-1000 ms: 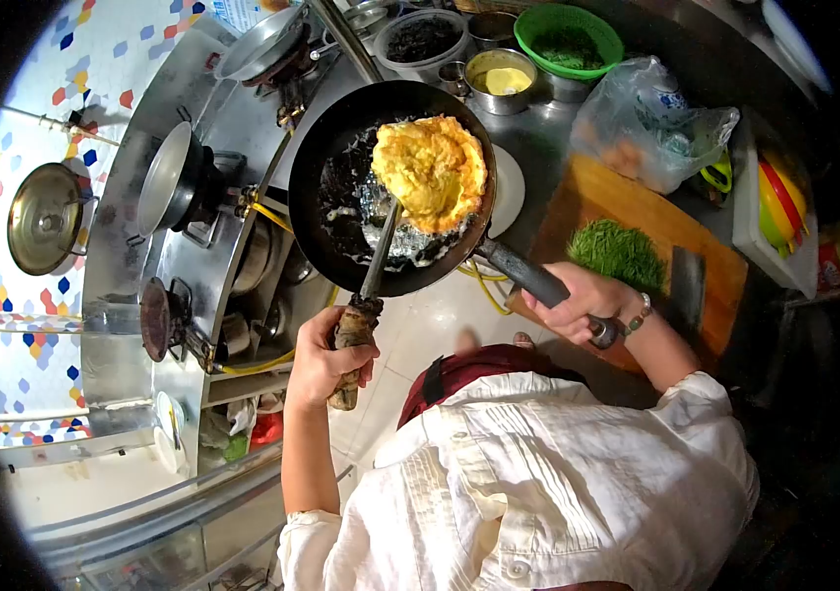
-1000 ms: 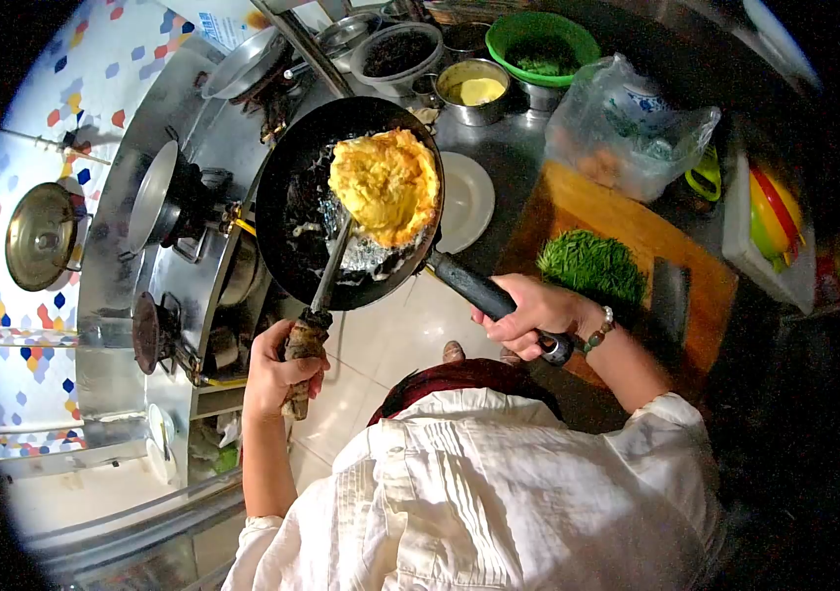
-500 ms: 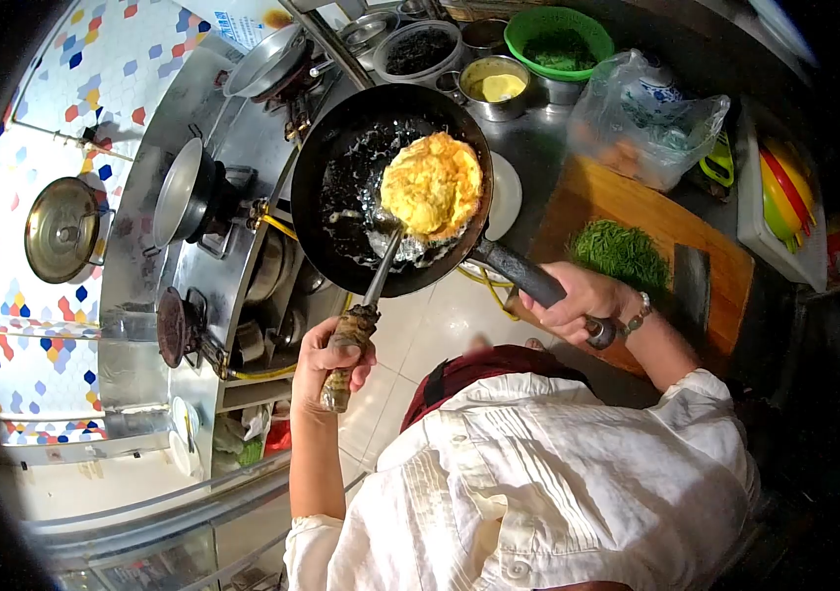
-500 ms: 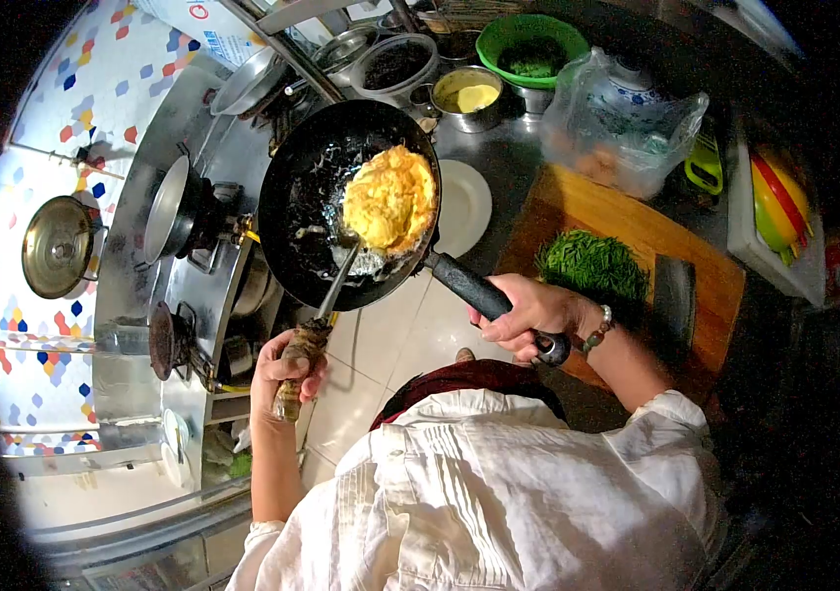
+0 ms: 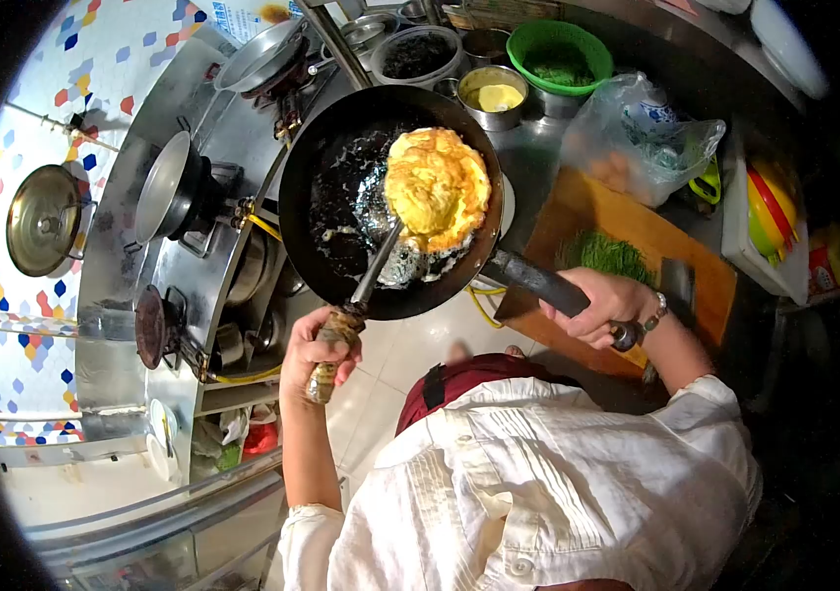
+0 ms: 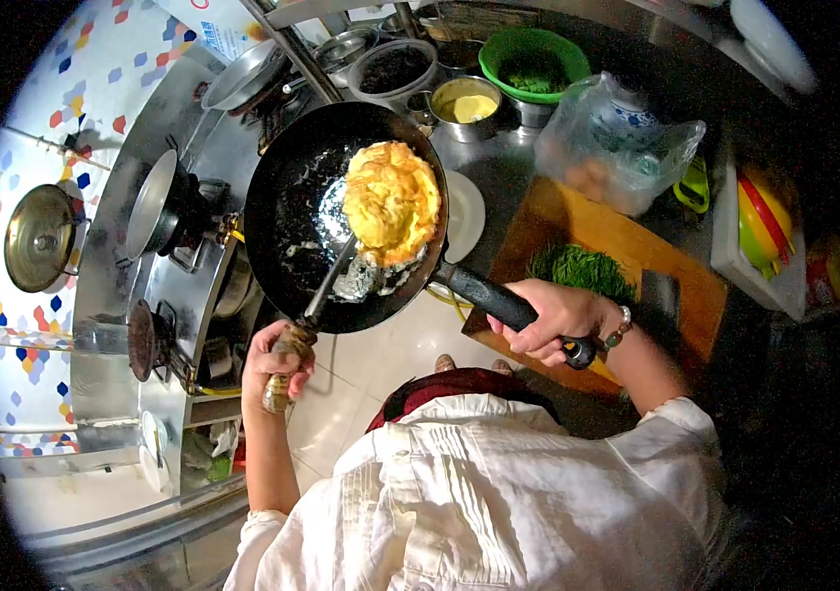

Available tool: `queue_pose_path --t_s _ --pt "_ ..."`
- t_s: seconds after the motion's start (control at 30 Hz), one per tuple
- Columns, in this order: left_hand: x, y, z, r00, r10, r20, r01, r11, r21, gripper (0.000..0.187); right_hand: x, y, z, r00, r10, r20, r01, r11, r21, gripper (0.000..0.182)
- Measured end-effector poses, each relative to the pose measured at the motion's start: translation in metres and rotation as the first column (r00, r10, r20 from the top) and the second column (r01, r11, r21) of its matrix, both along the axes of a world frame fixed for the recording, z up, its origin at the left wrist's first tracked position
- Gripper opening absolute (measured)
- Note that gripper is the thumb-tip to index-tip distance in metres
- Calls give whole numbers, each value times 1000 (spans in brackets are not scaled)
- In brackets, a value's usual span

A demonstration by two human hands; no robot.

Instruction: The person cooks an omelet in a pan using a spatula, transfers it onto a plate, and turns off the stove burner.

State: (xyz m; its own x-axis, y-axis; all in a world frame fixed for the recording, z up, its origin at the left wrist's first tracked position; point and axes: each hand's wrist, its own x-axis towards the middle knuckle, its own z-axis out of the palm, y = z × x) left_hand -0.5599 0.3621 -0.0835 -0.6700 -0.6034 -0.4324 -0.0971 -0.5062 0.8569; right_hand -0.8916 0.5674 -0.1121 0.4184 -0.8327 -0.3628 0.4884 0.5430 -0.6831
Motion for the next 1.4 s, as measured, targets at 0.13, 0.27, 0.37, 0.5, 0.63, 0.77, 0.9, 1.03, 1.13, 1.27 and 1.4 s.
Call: queue_pose_path --t_s 0.13,0.27,0.37,0.5,0.63,0.77,0.9,1.03,1.13,1.27,1.4 --pt "-4 -1 -2 999 -34 -4 34 999 29 35 -3 -3 2 999 15 44 -16 1000 26 33" --pt "-5 0 -4 999 -32 -36 34 998 51 36 0 -5 3 998 -9 67 7 1000 27 33" --pt "-5 0 0 998 -15 -54 16 1000 24 37 3 -6 -3 994 -36 104 36 999 2 33" --pt "-7 3 10 997 24 -69 -26 999 -30 32 7 -5 -15 981 -66 183 68 998 -7 34" --pt "-12 7 34 998 22 -61 -27 997 -78 32 13 -7 -21 964 -113 241 120 993 -11 32" --pt "-20 12 60 999 40 -1 -39 983 -181 32 14 -11 -23 951 -133 279 150 988 -41 34" --pt "-24 14 89 997 77 6 -73 964 -257 36 16 -11 -19 947 -179 266 193 981 -27 32" --pt "-24 12 110 995 97 5 -89 925 -370 39 18 -11 -18 937 -203 283 219 975 -25 31" --pt "-23 10 125 996 90 -26 -92 904 -418 39 19 -11 -22 930 -197 309 221 974 -46 29" --pt "-21 6 146 997 71 -25 -74 878 -473 40 22 -10 -21 918 -206 340 236 970 -50 29" --pt "-26 7 160 998 52 -17 -53 840 -541 39 24 -7 -26 918 -211 336 236 971 -35 28"
